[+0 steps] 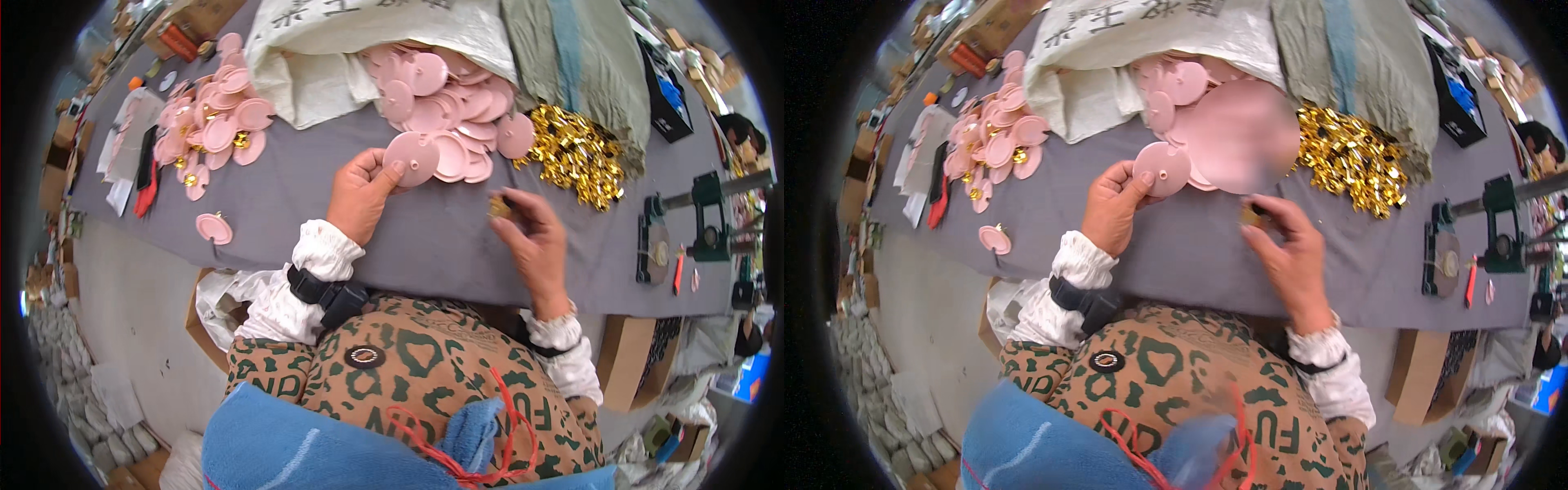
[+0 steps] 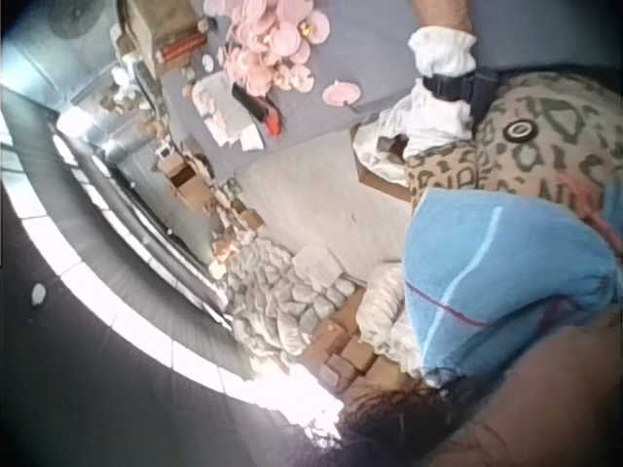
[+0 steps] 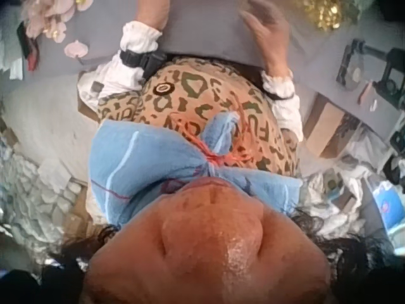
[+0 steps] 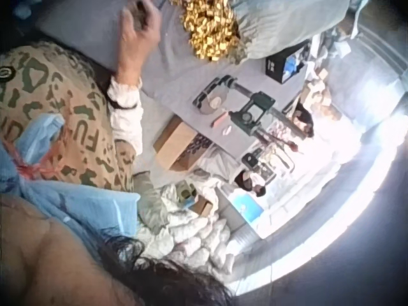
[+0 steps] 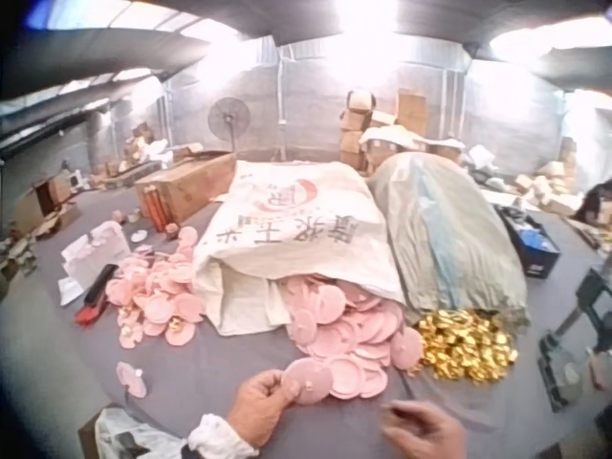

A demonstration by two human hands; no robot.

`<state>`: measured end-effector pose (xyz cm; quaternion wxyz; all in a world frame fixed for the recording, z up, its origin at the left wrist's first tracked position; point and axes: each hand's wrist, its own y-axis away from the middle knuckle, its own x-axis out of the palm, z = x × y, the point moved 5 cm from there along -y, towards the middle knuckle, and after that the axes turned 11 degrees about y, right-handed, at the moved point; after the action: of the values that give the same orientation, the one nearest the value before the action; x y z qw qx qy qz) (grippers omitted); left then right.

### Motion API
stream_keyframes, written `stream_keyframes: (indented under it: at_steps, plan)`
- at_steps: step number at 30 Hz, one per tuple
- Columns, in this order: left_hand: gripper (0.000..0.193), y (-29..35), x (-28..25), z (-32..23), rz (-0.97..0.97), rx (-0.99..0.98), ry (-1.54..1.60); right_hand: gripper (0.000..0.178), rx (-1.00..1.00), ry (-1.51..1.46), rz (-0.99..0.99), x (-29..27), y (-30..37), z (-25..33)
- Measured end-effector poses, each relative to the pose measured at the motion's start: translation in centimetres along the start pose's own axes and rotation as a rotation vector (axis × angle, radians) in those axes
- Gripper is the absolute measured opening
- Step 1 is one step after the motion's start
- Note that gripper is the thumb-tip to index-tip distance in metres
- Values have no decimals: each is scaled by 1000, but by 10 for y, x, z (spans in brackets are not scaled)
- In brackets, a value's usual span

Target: Manually assembling small gold-colored components onto pink circular plastic bases.

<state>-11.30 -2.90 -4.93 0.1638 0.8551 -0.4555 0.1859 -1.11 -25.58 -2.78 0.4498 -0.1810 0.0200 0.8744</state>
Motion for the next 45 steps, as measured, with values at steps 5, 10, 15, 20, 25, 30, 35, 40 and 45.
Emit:
stream_keyframes:
  at_steps: [5,10,15,20,25,30,35,40,45]
  plan:
    - [20,18,35,8,50,0,46,34,-135,-18,-38,26,-4,22]
    - [16,28,49,6,127,164,-436,34,-98,180,-55,28,0,23]
    - [19,36,66,-6,229,447,-729,30,-502,432,-227,23,1,34]
    - [25,44,74,-13,362,793,-821,24,-417,384,-169,22,9,29]
    - [21,49,63,-21,352,709,-754,25,285,-521,80,44,4,2]
    - [19,42,-19,-21,38,225,-653,42,351,-315,212,59,6,13]
    - [38,6,-130,-154,-298,403,-444,36,271,-318,171,34,0,4]
    - [63,15,-194,-160,-340,580,-1589,32,258,-209,7,3,12,-13]
    - [50,37,-277,-118,-312,304,-1515,25,289,-159,-9,-22,25,-28]
